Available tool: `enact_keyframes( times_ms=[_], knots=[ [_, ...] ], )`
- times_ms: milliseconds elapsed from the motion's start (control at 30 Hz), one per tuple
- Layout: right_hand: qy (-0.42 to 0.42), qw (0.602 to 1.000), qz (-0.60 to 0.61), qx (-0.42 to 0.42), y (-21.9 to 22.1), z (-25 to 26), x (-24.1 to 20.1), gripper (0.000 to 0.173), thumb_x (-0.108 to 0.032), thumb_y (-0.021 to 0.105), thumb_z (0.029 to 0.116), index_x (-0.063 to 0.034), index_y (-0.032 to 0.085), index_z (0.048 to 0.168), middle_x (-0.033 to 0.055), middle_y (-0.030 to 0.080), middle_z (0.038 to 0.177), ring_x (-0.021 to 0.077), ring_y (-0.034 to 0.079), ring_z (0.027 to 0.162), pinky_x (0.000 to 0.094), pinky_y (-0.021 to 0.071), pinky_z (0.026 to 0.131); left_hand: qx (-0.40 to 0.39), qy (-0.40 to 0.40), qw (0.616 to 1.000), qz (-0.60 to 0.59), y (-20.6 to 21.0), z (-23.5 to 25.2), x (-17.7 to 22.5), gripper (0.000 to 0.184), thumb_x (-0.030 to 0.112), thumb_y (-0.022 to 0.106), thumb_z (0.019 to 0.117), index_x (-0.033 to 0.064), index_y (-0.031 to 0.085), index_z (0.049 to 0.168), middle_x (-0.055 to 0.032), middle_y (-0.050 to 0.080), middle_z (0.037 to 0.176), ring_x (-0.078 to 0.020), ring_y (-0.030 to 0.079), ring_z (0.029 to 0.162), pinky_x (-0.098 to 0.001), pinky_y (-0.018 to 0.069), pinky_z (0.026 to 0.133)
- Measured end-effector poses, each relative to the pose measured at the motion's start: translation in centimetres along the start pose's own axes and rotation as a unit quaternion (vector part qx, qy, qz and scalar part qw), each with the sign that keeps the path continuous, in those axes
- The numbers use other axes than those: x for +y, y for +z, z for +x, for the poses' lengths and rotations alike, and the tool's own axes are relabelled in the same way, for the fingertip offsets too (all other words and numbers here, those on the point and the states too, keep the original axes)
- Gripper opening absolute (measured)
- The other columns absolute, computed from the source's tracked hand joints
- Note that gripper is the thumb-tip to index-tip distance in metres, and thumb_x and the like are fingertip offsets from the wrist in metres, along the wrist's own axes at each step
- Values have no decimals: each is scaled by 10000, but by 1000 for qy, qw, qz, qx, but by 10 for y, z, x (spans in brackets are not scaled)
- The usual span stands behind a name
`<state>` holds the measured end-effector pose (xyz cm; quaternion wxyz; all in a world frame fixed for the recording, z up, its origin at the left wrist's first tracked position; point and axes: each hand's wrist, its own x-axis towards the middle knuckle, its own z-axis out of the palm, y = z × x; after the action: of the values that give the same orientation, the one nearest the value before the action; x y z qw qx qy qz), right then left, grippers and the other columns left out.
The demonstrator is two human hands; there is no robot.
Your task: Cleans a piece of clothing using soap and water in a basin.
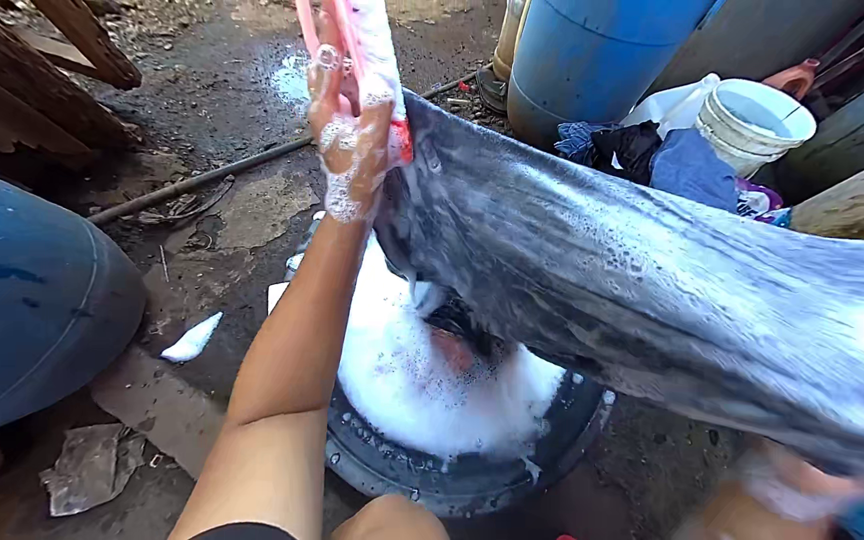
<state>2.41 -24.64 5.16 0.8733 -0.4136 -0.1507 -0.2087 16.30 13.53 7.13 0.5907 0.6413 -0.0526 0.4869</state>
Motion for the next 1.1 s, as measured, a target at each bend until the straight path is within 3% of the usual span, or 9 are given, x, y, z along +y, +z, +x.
enact_keyframes(
  times_ms=[100,200,300,433,567,700,767,967,1100],
  knots=[
    [322,924,65,198,-1,-48,83,677,-679,223,1016,-144,586,1219,69,723,1040,209,715,960,453,624,771,-126,-17,974,186,9,-18,-73,582,187,654,884,-73,549,1394,-317,502,1383,-334,532,1258,-423,457,1063],
    [523,808,27,269,-14,-92,165,803,-754,129,982,-174,435,1446,87,633,1299,232,624,1169,501,544,917,-360,-67,858,359,13,-80,-125,674,177,656,935,125,424,1566,-313,308,1609,-541,396,1410,-658,405,1094],
    [480,804,-139,323,-26,-114,209,496,-347,379,1115,-42,385,1506,171,511,1454,253,533,1294,454,456,1075,-501,-81,805,308,14,-210,-79,569,216,628,983,144,485,1529,-304,375,1575,-481,375,1454,-614,354,1165],
    [451,751,-275,397,-26,-113,211,516,-327,397,1116,7,366,1508,243,450,1492,328,475,1351,515,403,1099,-679,-212,632,308,-16,-252,-48,572,232,561,1040,165,397,1583,-307,246,1638,-511,277,1496,-682,328,1125],
    [480,715,-293,414,-26,-119,197,536,-363,416,1108,15,396,1487,235,432,1511,330,447,1375,521,385,1109,-493,-300,685,445,-38,-205,-121,587,240,624,1000,124,435,1544,-332,265,1604,-545,406,1393,-683,447,1026],
    [482,717,-302,403,-31,-120,201,535,-384,380,1114,17,424,1464,241,503,1435,326,517,1302,515,439,1062,-569,-180,733,326,-5,-289,-53,555,274,537,1027,145,445,1559,-292,378,1585,-486,386,1451,-623,377,1138],
    [475,722,-295,407,-32,-120,194,508,-346,379,1117,28,414,1458,244,505,1412,321,529,1260,500,447,1036,-634,-200,692,280,-9,-299,-30,582,258,536,1047,109,376,1586,-318,313,1603,-508,313,1480,-648,326,1151],
    [459,728,-273,430,-32,-118,176,514,-354,399,1113,2,407,1484,223,431,1514,305,442,1384,498,384,1121,-481,-298,680,466,-42,-206,-113,648,234,621,1000,66,368,1572,-326,219,1632,-562,342,1429,-698,399,1065],
    [451,731,-293,421,-34,-116,177,522,-361,364,1120,20,407,1475,236,466,1473,308,489,1332,489,416,1089,-571,-186,742,297,-7,-305,-33,603,243,573,1012,133,403,1581,-301,370,1585,-503,363,1459,-653,338,1147]
  ],
)
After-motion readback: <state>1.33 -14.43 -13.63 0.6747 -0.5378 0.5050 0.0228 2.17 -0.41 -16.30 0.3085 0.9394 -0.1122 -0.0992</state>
